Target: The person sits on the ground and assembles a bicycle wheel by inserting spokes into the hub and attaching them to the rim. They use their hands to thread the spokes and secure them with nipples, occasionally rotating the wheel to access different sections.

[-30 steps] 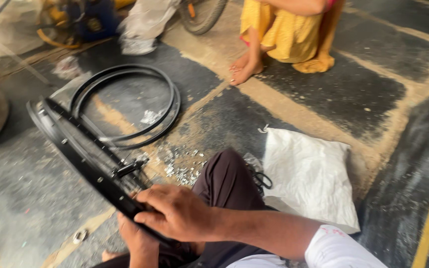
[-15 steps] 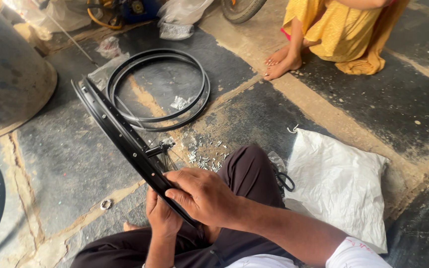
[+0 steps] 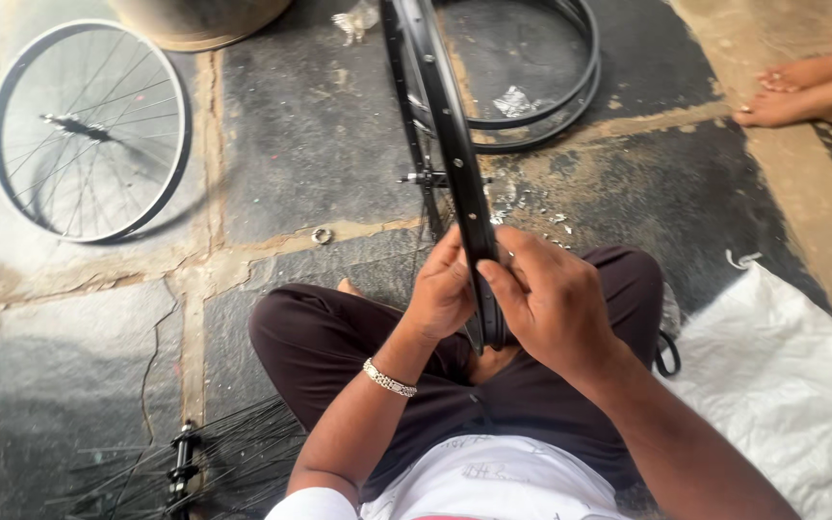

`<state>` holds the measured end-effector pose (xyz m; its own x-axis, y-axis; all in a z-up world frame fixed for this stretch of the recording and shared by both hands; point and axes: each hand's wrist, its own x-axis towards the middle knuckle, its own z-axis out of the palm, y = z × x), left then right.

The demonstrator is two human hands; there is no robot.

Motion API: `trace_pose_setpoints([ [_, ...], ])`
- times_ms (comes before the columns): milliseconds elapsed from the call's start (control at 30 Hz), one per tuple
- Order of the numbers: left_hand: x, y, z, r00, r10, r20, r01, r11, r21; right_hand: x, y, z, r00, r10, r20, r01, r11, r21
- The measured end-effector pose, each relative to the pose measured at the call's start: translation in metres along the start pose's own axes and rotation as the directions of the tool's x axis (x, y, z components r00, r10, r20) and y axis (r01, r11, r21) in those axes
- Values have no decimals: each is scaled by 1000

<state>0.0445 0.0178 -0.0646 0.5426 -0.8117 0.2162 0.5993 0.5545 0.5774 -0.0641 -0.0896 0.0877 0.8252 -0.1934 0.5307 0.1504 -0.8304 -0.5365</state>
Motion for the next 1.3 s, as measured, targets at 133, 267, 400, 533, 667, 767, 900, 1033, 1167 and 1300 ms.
trace_pose_setpoints([
  [133, 1, -3, 2, 998, 64, 6, -64, 998, -20, -1, -3, 2, 999, -38, 16, 37, 998, 41],
  [267, 15, -25, -6, 989, 114, -92, -118, 992, -47, 1, -4, 1, 998, 3, 65, -4, 1000, 14],
  [400, 16, -18, -5, 988, 141, 70, -133, 985, -114, 2, -5, -1, 998, -37, 57, 38, 999, -23],
  [533, 6, -2, 14, 998, -20, -60, 16, 998, -68, -5, -4, 1, 999, 8, 43, -5, 997, -71],
  [667, 17, -16, 33, 982, 124, -143, -131, 991, -38, -22, 9, 13, 1000, 12, 3, -11, 995, -102],
  [767, 26, -27, 39, 972, 216, -92, -218, 976, -11, -47, 21, 25, 987, 157, -16, -155, 982, 106],
  [900, 31, -27, 46, 973, 215, -81, -208, 974, 91, -88, 29, 55, 999, 46, -17, -39, 947, 319],
  [1033, 58, -11, 69, 941, 328, -81, -311, 934, 176, -99, 40, 65, 994, 36, 108, -27, 996, -80],
  [1167, 83, 8, 73, 921, 369, -126, -324, 905, 277, -73, 56, 46, 967, 158, 201, -149, 987, -55],
  [1300, 38, 27, 16, 871, 370, -325, 75, 552, 830, -49, 46, 33, 920, 331, 211, -342, 939, 19],
])
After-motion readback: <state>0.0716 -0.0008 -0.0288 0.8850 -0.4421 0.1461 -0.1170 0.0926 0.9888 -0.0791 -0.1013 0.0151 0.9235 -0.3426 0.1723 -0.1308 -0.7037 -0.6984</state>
